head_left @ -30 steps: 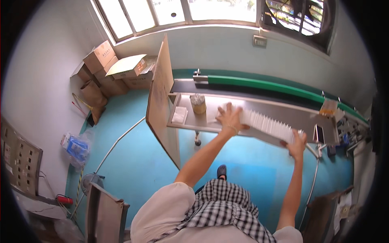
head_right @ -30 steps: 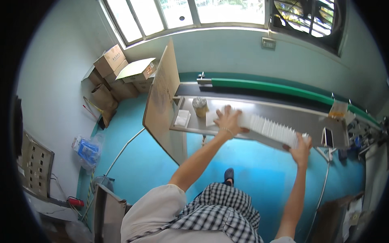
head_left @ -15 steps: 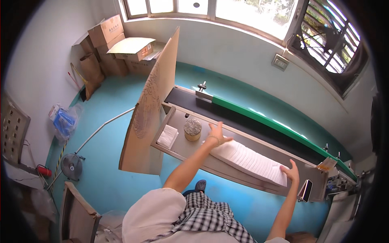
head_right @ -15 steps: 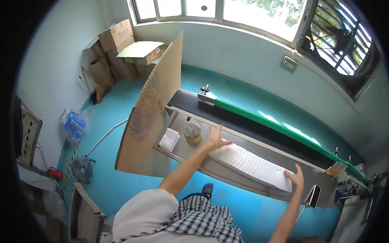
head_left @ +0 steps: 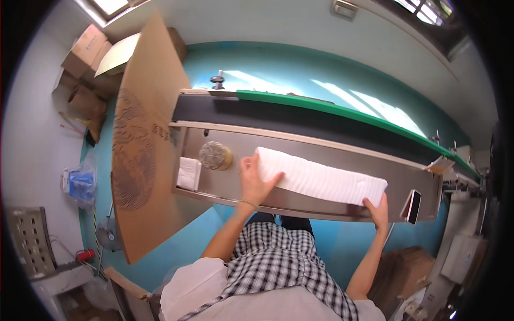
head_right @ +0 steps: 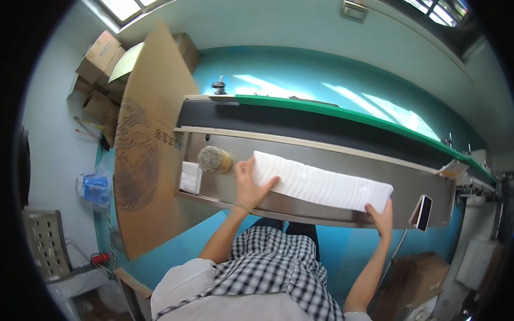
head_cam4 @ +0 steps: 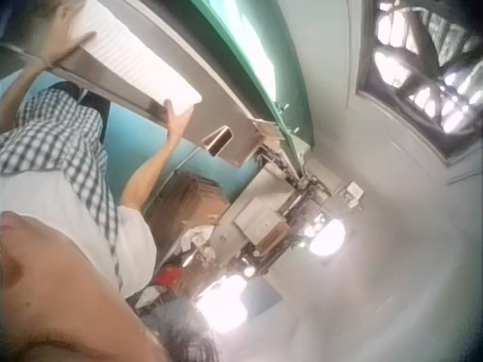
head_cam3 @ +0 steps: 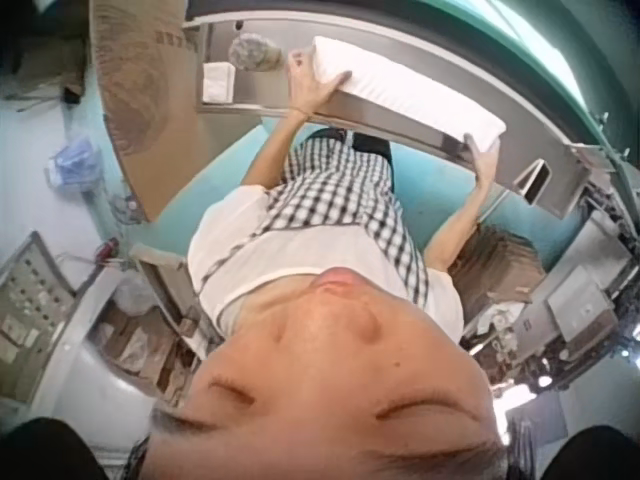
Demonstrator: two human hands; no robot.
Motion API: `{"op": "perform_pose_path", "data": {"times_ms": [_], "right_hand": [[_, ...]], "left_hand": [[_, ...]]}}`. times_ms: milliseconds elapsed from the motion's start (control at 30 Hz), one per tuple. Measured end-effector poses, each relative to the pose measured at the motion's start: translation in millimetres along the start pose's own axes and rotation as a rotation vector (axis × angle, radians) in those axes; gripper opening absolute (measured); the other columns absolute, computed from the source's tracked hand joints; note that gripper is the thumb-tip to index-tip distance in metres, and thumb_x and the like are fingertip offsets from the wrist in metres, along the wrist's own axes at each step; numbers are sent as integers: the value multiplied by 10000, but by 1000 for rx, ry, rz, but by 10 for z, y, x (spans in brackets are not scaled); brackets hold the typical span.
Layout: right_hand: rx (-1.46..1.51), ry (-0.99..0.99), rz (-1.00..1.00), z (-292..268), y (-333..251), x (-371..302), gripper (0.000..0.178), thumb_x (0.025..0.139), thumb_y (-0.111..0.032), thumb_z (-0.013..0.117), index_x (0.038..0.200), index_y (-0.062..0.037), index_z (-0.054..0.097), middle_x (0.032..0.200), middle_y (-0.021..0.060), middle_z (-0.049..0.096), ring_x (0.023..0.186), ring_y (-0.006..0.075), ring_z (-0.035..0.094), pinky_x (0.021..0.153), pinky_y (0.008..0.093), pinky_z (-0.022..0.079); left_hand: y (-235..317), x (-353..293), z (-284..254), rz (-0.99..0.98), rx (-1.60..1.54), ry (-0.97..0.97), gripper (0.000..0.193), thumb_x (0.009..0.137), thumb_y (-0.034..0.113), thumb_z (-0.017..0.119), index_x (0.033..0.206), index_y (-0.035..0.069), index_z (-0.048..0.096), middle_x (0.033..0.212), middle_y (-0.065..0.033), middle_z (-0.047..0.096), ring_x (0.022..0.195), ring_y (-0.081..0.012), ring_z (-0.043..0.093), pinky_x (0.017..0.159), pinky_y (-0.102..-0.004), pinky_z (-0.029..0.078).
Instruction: The person collects stacks of folded paper napkins from a machine, carries them to another workstation, and separates and places smaller stacks onto a packaging conveyor belt.
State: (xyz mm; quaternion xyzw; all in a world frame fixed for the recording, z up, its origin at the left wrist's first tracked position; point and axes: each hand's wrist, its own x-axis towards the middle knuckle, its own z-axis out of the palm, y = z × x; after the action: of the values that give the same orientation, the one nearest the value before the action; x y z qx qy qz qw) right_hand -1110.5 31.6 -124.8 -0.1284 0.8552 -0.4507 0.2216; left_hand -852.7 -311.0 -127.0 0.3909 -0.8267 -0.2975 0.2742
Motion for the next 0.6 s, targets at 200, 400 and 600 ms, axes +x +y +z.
{"op": "perform_pose_path", "data": {"times_ms": [200, 400, 600], "right_hand": [[54, -7, -48, 294, -141, 352, 720, 802, -275, 827, 1339, 18, 447, 1170, 159, 630, 1055, 260, 619, 923, 389, 505], [176, 27, -74, 386, -339, 644, 455, 1001, -369, 579, 1267, 1, 563, 1167, 152, 653, 1106, 263, 605, 958, 374, 463], [235, 4, 35, 284, -191, 879, 381, 982, -337, 618, 1116, 15, 669, 957, 81, 689, 880, 112, 593, 793, 270, 479]], "left_hand": [[122, 211, -136, -62, 568, -1, 678, 827, 330, 749, 1361, 6, 484, 1215, -206, 517, 1143, -387, 506, 951, -540, 396], [608, 260, 239, 133, 152, 113, 370, 874, 53, 665, 1237, 32, 598, 1357, -196, 487, 1244, -375, 460, 1046, -437, 381], [1570, 409, 1230, 507, -109, -403, 584, 758, 188, 808, 1279, 73, 572, 1439, -192, 436, 1337, -378, 409, 1074, -479, 332]]}}
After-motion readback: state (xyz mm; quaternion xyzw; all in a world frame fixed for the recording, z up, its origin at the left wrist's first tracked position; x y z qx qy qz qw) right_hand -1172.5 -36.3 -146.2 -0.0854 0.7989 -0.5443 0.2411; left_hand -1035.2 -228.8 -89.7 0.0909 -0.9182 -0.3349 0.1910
